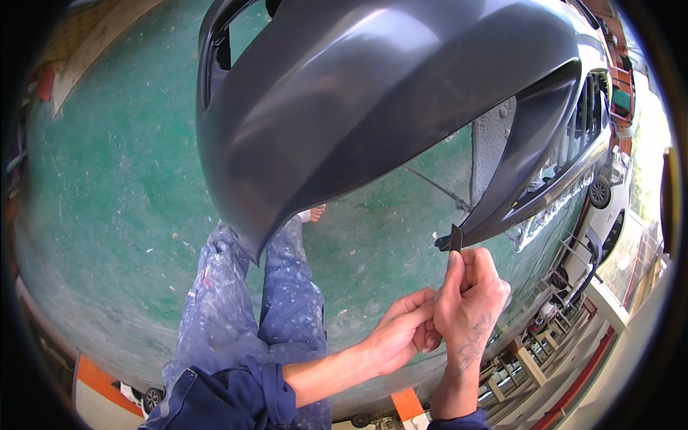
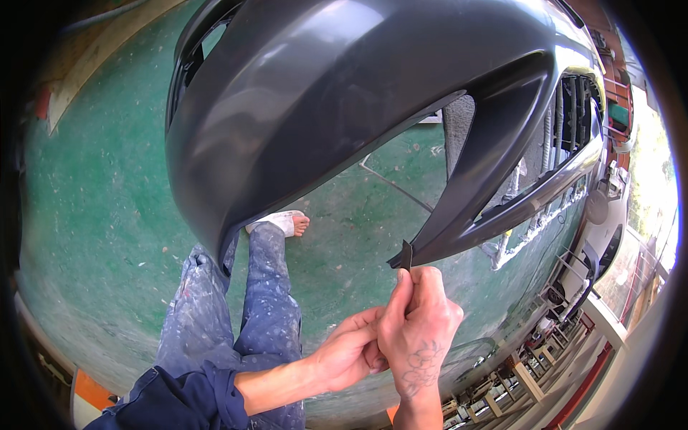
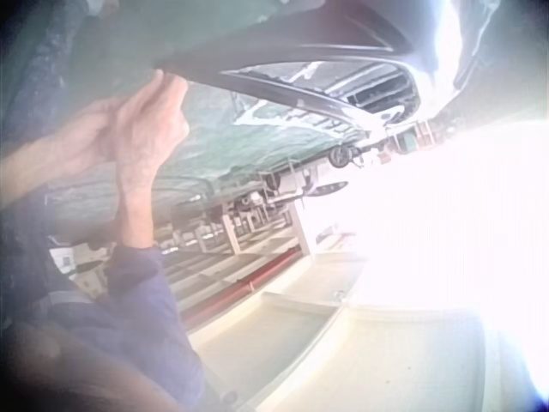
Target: The person uses a small blade to trim and smooth the edges of a detached car bumper. They rotate the bumper to access different sections and continue scraping along the perimeter.
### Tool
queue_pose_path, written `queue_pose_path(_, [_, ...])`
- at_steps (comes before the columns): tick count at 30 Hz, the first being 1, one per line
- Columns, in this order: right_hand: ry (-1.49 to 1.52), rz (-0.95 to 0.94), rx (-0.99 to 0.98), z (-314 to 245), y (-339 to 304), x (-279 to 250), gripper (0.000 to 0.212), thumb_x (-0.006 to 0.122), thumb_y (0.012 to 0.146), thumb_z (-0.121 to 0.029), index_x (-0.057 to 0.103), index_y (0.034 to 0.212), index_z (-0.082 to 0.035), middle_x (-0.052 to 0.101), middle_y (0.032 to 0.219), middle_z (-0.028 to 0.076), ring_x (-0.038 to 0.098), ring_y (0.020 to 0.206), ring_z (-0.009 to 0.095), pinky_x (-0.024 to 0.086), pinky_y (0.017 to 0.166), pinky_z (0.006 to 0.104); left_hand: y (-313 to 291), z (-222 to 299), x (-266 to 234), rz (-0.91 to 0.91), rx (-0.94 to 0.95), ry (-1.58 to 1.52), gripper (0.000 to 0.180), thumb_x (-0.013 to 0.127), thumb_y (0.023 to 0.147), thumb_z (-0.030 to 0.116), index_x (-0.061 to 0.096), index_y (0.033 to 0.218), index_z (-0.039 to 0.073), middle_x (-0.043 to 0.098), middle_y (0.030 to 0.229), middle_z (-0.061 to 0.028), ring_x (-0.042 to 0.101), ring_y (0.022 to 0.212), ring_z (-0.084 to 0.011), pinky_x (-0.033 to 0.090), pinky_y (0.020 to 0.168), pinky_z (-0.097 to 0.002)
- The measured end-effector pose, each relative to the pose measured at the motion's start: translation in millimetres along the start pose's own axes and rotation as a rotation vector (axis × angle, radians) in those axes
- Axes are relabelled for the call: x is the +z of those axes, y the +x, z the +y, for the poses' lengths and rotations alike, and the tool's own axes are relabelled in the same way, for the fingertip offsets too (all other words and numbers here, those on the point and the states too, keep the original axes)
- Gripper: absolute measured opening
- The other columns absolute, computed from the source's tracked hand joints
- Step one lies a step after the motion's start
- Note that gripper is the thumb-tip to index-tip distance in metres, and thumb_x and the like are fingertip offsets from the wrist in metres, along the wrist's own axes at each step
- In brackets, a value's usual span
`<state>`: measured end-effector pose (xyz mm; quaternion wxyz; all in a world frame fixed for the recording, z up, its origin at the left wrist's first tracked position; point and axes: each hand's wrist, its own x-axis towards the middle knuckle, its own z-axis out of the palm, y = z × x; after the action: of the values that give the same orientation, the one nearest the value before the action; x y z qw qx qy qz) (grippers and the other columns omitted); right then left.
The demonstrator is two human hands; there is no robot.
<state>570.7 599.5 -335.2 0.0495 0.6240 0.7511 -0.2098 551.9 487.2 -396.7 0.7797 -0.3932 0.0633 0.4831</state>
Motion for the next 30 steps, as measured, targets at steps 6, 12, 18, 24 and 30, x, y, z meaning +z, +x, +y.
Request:
queue_pose_path(6, [0.02, 0.01, 0.005, 1, -4, 4, 0.016, 0.067, 0.097, -0.001, 0.059, 0.083, -0.001, 0.053, 0.054, 0.009, 0.052, 0.043, 0.018, 0.042, 0.047, 0.0328, -3, -2, -3, 0.005, -0.001, -0.026, 0.015, 0.051, 0.112, 0.021, 0.057, 0.104, 0.009, 0.062, 0.083, -0.0017, 0.059, 0.065, -0.0113, 0.046, 0.057, -0.0261])
queue_pose_path(12, [0.095, 0.046, 0.051, 4, -10, 10, 0.019, 0.066, 0.098, 0.0, 0.058, 0.081, 0.001, 0.045, 0.053, -0.001, 0.036, 0.049, 0.002, 0.028, 0.046, 0.0255, -8, -2, -5, 0.021, -0.007, -0.034, 0.015, 0.05, 0.112, 0.021, 0.057, 0.105, 0.01, 0.062, 0.081, -0.0009, 0.059, 0.064, -0.0108, 0.045, 0.056, -0.0255])
queue_pose_path(18, [0.071, -0.013, 0.072, 1, -16, 9, 0.015, 0.067, 0.097, -0.001, 0.059, 0.084, -0.001, 0.054, 0.054, 0.009, 0.052, 0.043, 0.018, 0.042, 0.047, 0.0332, -15, -3, -13, 0.0, 0.005, -0.034, 0.015, 0.051, 0.112, 0.021, 0.057, 0.104, 0.011, 0.062, 0.081, -0.0002, 0.06, 0.064, -0.011, 0.045, 0.056, -0.0258])
queue_pose_path(24, [0.02, -0.165, 0.074, 22, -29, 35, 0.019, 0.067, 0.096, -0.002, 0.059, 0.079, 0.001, 0.054, 0.053, 0.01, 0.049, 0.043, 0.013, 0.038, 0.045, 0.0317, -27, -11, -24, 0.25, 0.02, -0.045, 0.017, 0.051, 0.11, 0.018, 0.064, 0.116, 0.008, 0.058, 0.077, 0.0022, 0.05, 0.062, -0.0097, 0.04, 0.057, -0.0278])
queue_pose_path(30, [0.073, -0.192, 0.108, 32, -65, 50, 0.012, 0.068, 0.097, -0.008, 0.062, 0.09, -0.002, 0.063, 0.061, 0.015, 0.065, 0.051, 0.03, 0.049, 0.051, 0.0389, -45, -20, -67, 0.246, -0.063, -0.006, 0.016, 0.054, 0.111, 0.022, 0.061, 0.109, 0.007, 0.066, 0.087, -0.0027, 0.061, 0.065, -0.0124, 0.048, 0.056, -0.0264])
